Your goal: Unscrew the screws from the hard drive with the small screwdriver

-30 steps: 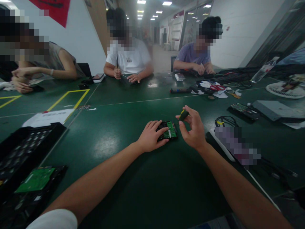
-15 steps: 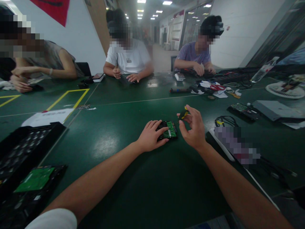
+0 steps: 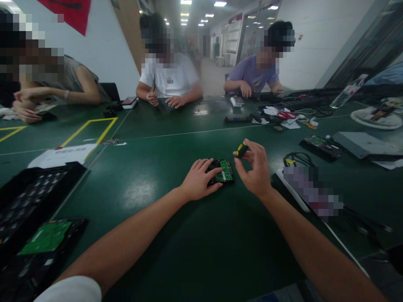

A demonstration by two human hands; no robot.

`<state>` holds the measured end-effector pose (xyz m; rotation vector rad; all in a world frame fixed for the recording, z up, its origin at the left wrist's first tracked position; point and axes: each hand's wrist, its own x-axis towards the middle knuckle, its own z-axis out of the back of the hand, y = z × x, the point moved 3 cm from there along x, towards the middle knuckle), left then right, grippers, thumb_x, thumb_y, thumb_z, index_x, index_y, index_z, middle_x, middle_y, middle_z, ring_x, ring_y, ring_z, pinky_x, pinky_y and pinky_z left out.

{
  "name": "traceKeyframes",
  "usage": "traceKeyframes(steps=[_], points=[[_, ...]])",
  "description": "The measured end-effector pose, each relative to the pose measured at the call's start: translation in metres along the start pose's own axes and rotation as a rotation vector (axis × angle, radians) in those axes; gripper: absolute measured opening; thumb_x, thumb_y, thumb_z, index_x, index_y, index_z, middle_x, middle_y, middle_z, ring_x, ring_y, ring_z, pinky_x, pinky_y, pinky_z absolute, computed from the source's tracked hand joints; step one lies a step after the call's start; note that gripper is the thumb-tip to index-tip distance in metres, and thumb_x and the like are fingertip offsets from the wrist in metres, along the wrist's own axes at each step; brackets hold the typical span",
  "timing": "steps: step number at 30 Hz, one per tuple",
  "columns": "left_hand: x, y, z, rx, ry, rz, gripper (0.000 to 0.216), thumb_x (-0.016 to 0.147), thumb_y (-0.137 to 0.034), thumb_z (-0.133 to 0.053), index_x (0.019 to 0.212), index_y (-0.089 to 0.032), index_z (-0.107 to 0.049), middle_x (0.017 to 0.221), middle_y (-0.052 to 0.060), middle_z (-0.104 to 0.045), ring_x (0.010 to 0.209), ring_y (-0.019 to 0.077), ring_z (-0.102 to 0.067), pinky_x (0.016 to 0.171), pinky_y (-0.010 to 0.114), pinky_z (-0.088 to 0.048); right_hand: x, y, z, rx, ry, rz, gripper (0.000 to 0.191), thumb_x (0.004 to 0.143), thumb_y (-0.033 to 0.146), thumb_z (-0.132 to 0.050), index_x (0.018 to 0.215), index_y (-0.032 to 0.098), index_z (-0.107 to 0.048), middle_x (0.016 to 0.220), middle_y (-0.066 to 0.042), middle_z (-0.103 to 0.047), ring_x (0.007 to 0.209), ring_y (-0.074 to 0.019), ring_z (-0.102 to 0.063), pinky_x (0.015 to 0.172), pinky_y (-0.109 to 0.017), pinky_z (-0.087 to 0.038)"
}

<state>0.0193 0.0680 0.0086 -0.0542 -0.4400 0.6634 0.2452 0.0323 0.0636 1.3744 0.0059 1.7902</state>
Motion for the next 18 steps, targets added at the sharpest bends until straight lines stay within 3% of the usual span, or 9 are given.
traceKeyframes(steps=[5,10,18], points=[[-0.0001,-0.0008,0.0002,0.012,0.006,-0.006,0.062,0.100,-0.061,-0.063,0.152,-0.028,-0.061,0.166,0.017,-0.044,0.152,0.0411,-0.042,0.125,0.066,-0.034,0.0005,0.0023,0.0016,-0.048,-0.033,0.021,0.071,0.095,0.020,-0.070,0.159,0.037,-0.045,0.144,-0.012,-0.053,0.110,-0.0259,-0.071,0.088,-0.049,-0.073],[0.0002,-0.0010,0.0004,0.008,0.004,-0.002,0.060,0.100,-0.061,-0.062,0.151,-0.028,-0.062,0.165,0.016,-0.046,0.152,0.0406,-0.042,0.125,0.066,-0.034,-0.0024,-0.0002,-0.0016,0.024,0.020,-0.022,0.073,0.097,0.017,-0.063,0.163,0.037,-0.039,0.151,-0.013,-0.048,0.116,-0.0272,-0.070,0.093,-0.051,-0.071],[-0.0003,-0.0010,0.0003,0.002,0.013,0.001,0.062,0.100,-0.061,-0.063,0.152,-0.028,-0.061,0.166,0.016,-0.045,0.152,0.0412,-0.042,0.125,0.067,-0.033,0.0000,0.0011,-0.0005,-0.063,-0.070,-0.014,0.070,0.094,0.022,-0.072,0.157,0.036,-0.045,0.142,-0.013,-0.049,0.115,-0.0287,-0.066,0.085,-0.049,-0.071]])
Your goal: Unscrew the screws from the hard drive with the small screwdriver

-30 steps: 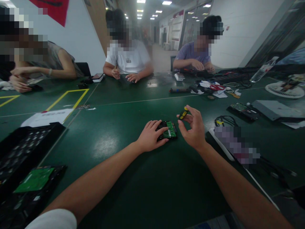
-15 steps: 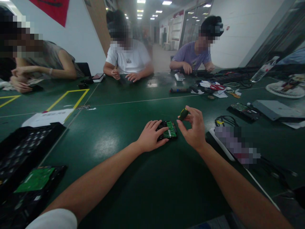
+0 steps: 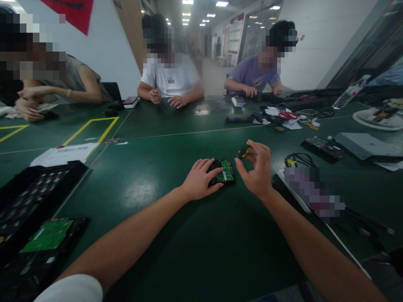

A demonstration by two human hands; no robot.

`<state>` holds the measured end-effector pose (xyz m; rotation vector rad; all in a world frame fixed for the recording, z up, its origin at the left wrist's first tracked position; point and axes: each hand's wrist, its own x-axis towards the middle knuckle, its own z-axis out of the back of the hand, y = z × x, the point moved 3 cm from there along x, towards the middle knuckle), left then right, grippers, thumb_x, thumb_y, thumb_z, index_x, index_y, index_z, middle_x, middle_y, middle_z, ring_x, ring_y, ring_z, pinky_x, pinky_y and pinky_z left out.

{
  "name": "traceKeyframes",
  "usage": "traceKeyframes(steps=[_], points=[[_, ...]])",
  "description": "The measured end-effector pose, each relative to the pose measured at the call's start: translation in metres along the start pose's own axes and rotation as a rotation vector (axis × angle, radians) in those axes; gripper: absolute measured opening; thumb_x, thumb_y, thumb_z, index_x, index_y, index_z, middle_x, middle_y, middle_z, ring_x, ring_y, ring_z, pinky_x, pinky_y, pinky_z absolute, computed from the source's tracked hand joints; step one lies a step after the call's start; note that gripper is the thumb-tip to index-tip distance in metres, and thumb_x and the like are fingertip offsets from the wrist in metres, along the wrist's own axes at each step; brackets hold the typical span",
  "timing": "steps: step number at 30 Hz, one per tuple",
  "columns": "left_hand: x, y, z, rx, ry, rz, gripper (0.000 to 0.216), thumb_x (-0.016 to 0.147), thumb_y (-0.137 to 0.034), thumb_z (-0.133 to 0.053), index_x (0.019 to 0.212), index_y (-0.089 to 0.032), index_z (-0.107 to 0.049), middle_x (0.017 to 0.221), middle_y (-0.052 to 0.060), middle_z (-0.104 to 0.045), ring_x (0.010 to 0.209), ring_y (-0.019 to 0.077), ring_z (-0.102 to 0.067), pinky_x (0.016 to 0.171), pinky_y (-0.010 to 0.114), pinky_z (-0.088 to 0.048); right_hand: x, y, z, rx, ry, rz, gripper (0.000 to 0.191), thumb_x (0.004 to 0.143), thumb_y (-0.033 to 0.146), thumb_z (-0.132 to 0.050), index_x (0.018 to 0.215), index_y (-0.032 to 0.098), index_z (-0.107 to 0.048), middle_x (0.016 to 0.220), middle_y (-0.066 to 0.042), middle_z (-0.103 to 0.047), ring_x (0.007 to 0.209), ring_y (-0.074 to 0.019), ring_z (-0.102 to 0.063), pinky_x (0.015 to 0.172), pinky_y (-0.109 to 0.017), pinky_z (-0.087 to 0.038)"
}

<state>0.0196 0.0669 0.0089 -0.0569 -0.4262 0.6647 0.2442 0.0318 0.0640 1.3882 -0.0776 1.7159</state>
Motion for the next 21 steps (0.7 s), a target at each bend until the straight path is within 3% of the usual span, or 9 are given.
traceKeyframes(steps=[11,21], points=[[0.001,-0.001,0.001,0.011,-0.010,-0.006,0.060,0.100,-0.060,-0.063,0.151,-0.029,-0.062,0.165,0.016,-0.046,0.151,0.0413,-0.043,0.125,0.066,-0.034,-0.003,-0.004,-0.001,0.070,0.046,-0.025,0.070,0.097,0.019,-0.065,0.161,0.037,-0.040,0.148,-0.013,-0.047,0.119,-0.0287,-0.067,0.092,-0.051,-0.070],[0.000,0.000,0.000,0.017,-0.001,-0.007,0.061,0.101,-0.060,-0.062,0.152,-0.028,-0.061,0.166,0.017,-0.044,0.152,0.0414,-0.041,0.125,0.066,-0.033,-0.005,-0.006,-0.004,0.150,0.045,-0.047,0.071,0.096,0.019,-0.069,0.158,0.039,-0.041,0.150,-0.012,-0.044,0.117,-0.0265,-0.069,0.096,-0.050,-0.070]])
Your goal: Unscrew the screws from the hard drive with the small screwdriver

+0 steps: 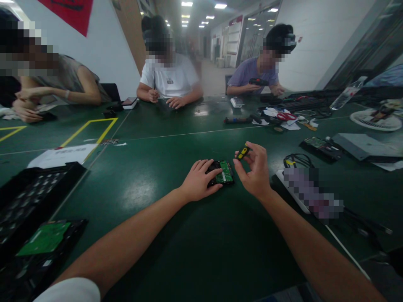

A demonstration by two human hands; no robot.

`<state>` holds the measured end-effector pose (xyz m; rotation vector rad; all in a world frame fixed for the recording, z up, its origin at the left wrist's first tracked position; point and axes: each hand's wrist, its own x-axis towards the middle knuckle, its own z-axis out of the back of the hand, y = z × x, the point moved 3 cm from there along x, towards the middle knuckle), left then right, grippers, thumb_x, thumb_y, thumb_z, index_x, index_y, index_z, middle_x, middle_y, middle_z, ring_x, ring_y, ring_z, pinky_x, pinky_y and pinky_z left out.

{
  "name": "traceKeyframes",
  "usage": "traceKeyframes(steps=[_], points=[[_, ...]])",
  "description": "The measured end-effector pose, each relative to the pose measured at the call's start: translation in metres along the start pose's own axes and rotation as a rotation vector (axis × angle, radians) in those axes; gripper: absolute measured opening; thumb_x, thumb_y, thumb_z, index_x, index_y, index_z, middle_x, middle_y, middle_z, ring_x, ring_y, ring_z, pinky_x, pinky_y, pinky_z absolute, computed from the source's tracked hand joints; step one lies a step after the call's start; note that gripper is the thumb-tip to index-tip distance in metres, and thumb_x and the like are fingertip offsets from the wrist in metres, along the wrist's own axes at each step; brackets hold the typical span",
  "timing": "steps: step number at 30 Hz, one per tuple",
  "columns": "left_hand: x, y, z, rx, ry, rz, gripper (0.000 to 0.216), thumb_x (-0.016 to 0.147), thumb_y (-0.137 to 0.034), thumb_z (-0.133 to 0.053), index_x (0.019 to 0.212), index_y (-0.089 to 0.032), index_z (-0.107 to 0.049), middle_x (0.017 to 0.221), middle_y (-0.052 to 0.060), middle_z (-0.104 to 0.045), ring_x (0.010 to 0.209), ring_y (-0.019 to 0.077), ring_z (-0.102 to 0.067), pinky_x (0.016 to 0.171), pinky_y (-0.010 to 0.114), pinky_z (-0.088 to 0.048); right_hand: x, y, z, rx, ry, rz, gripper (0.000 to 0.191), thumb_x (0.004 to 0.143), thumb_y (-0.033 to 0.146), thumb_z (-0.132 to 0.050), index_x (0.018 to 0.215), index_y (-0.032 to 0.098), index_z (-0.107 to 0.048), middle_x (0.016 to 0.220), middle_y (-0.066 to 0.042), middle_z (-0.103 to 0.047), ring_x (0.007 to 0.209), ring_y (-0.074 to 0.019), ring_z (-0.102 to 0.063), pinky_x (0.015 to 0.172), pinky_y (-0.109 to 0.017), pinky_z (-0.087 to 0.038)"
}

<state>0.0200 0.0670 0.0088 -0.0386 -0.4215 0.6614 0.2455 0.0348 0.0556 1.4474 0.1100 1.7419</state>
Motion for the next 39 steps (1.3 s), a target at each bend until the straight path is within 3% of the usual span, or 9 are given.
traceKeyframes(steps=[10,19,39], points=[[-0.0004,-0.0002,0.0007,0.003,-0.003,-0.005,0.062,0.101,-0.060,-0.062,0.153,-0.027,-0.061,0.165,0.017,-0.045,0.152,0.0417,-0.042,0.125,0.066,-0.033,0.0027,0.0043,0.0026,-0.085,-0.021,0.037,0.076,0.094,0.023,-0.074,0.160,0.041,-0.041,0.148,-0.011,-0.047,0.110,-0.0251,-0.069,0.087,-0.048,-0.072],[0.0000,-0.0010,0.0016,0.003,-0.008,-0.003,0.061,0.101,-0.060,-0.062,0.151,-0.026,-0.061,0.165,0.018,-0.045,0.151,0.0409,-0.043,0.125,0.065,-0.033,0.0023,0.0057,-0.0010,0.016,0.007,0.015,0.072,0.098,0.018,-0.064,0.161,0.039,-0.037,0.151,-0.012,-0.044,0.114,-0.0254,-0.073,0.099,-0.052,-0.069],[-0.0003,-0.0015,0.0020,-0.015,-0.004,0.001,0.060,0.101,-0.059,-0.063,0.151,-0.027,-0.062,0.165,0.017,-0.046,0.151,0.0417,-0.043,0.125,0.067,-0.033,0.0044,0.0058,0.0019,-0.119,-0.008,0.043,0.072,0.096,0.021,-0.069,0.161,0.037,-0.041,0.147,-0.013,-0.051,0.115,-0.0279,-0.068,0.092,-0.050,-0.070]])
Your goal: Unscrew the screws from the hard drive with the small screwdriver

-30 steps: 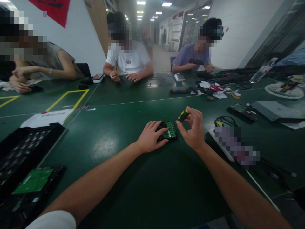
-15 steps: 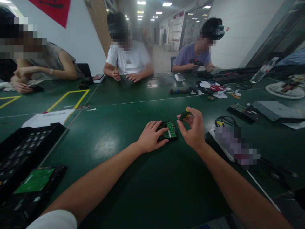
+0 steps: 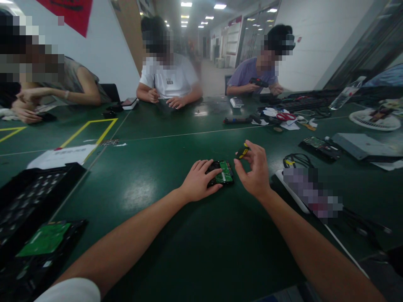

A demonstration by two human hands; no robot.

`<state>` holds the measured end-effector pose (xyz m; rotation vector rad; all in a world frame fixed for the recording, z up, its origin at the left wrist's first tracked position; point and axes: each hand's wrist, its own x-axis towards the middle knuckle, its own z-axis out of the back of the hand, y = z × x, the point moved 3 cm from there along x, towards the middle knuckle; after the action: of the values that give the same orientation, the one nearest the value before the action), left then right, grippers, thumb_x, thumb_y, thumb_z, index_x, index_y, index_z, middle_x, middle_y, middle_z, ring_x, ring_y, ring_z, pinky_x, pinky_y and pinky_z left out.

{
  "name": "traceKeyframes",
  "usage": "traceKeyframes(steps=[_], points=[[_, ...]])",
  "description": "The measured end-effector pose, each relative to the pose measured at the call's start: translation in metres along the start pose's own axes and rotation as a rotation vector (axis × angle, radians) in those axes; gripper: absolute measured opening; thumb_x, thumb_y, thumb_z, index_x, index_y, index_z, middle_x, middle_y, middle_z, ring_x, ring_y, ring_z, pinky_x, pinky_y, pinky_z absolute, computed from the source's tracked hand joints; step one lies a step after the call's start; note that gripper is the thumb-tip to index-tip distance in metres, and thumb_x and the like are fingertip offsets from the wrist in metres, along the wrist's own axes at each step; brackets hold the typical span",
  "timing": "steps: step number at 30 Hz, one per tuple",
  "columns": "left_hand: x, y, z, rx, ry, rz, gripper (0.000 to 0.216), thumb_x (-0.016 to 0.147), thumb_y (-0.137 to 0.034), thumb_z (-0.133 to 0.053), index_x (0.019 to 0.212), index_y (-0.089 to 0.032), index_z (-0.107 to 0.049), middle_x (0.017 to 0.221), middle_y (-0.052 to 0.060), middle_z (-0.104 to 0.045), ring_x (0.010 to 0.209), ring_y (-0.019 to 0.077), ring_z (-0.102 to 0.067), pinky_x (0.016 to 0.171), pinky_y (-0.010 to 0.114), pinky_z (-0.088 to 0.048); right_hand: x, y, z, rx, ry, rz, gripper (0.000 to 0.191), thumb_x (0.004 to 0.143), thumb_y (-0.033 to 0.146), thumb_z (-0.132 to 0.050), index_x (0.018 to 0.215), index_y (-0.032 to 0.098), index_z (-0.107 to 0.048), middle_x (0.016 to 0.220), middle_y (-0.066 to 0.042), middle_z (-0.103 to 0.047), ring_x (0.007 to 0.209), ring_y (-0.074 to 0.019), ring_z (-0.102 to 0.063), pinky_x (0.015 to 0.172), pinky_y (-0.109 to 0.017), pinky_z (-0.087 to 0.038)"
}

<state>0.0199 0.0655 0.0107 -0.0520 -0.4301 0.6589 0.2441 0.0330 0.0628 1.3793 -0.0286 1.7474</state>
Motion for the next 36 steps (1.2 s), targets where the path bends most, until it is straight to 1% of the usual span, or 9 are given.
traceKeyframes(steps=[6,13,18,21,26,30,33,36], points=[[0.0006,0.0005,-0.0004,0.005,-0.002,0.000,0.061,0.100,-0.060,-0.064,0.151,-0.026,-0.062,0.165,0.018,-0.045,0.151,0.0413,-0.043,0.125,0.065,-0.033,-0.0020,-0.0012,-0.0001,0.039,0.009,-0.036,0.072,0.095,0.020,-0.070,0.160,0.037,-0.044,0.148,-0.012,-0.051,0.114,-0.0263,-0.070,0.092,-0.049,-0.071],[0.0008,0.0000,0.0007,0.011,-0.004,0.000,0.059,0.101,-0.060,-0.062,0.151,-0.028,-0.062,0.164,0.016,-0.047,0.151,0.0405,-0.043,0.125,0.066,-0.034,-0.0041,-0.0040,-0.0011,0.098,0.041,-0.063,0.076,0.094,0.017,-0.068,0.162,0.038,-0.040,0.152,-0.013,-0.048,0.124,-0.0292,-0.067,0.097,-0.052,-0.069],[0.0001,0.0000,0.0002,0.005,0.003,0.002,0.060,0.100,-0.060,-0.063,0.151,-0.027,-0.062,0.165,0.017,-0.045,0.152,0.0415,-0.042,0.125,0.067,-0.033,-0.0052,-0.0052,-0.0030,0.182,0.061,-0.080,0.074,0.095,0.016,-0.066,0.161,0.039,-0.040,0.153,-0.012,-0.046,0.122,-0.0282,-0.069,0.097,-0.051,-0.069],[0.0002,0.0004,0.0000,0.006,0.001,0.007,0.060,0.100,-0.059,-0.063,0.151,-0.028,-0.062,0.165,0.016,-0.046,0.152,0.0407,-0.042,0.125,0.066,-0.033,-0.0057,-0.0071,-0.0032,0.165,0.065,-0.086,0.074,0.095,0.017,-0.068,0.160,0.039,-0.040,0.152,-0.011,-0.048,0.120,-0.0275,-0.070,0.097,-0.051,-0.069],[0.0005,0.0012,-0.0004,0.013,0.002,0.005,0.060,0.101,-0.060,-0.062,0.152,-0.029,-0.061,0.166,0.016,-0.045,0.152,0.0402,-0.042,0.125,0.066,-0.033,-0.0039,-0.0062,-0.0010,0.102,0.049,-0.049,0.074,0.094,0.020,-0.071,0.159,0.039,-0.042,0.150,-0.011,-0.050,0.117,-0.0278,-0.070,0.095,-0.051,-0.070],[0.0004,0.0004,0.0002,0.014,0.003,0.004,0.061,0.100,-0.059,-0.063,0.152,-0.027,-0.061,0.166,0.017,-0.045,0.152,0.0408,-0.042,0.125,0.066,-0.033,-0.0033,-0.0029,-0.0013,0.120,0.078,-0.031,0.073,0.096,0.017,-0.065,0.161,0.037,-0.040,0.152,-0.013,-0.051,0.122,-0.0291,-0.070,0.101,-0.054,-0.068],[0.0002,-0.0005,0.0007,0.011,-0.002,0.002,0.060,0.100,-0.060,-0.063,0.151,-0.027,-0.062,0.165,0.017,-0.046,0.151,0.0406,-0.043,0.125,0.065,-0.034,-0.0038,-0.0026,-0.0019,0.124,0.077,-0.040,0.071,0.098,0.016,-0.061,0.162,0.035,-0.037,0.155,-0.013,-0.051,0.112,-0.0264,-0.075,0.104,-0.055,-0.066],[0.0002,-0.0003,0.0003,0.002,-0.005,0.005,0.060,0.100,-0.060,-0.063,0.150,-0.028,-0.063,0.165,0.016,-0.047,0.152,0.0402,-0.043,0.125,0.066,-0.034,-0.0033,-0.0028,-0.0016,0.099,0.064,-0.041,0.070,0.098,0.017,-0.062,0.162,0.036,-0.037,0.155,-0.013,-0.051,0.104,-0.0243,-0.077,0.099,-0.053,-0.068]])
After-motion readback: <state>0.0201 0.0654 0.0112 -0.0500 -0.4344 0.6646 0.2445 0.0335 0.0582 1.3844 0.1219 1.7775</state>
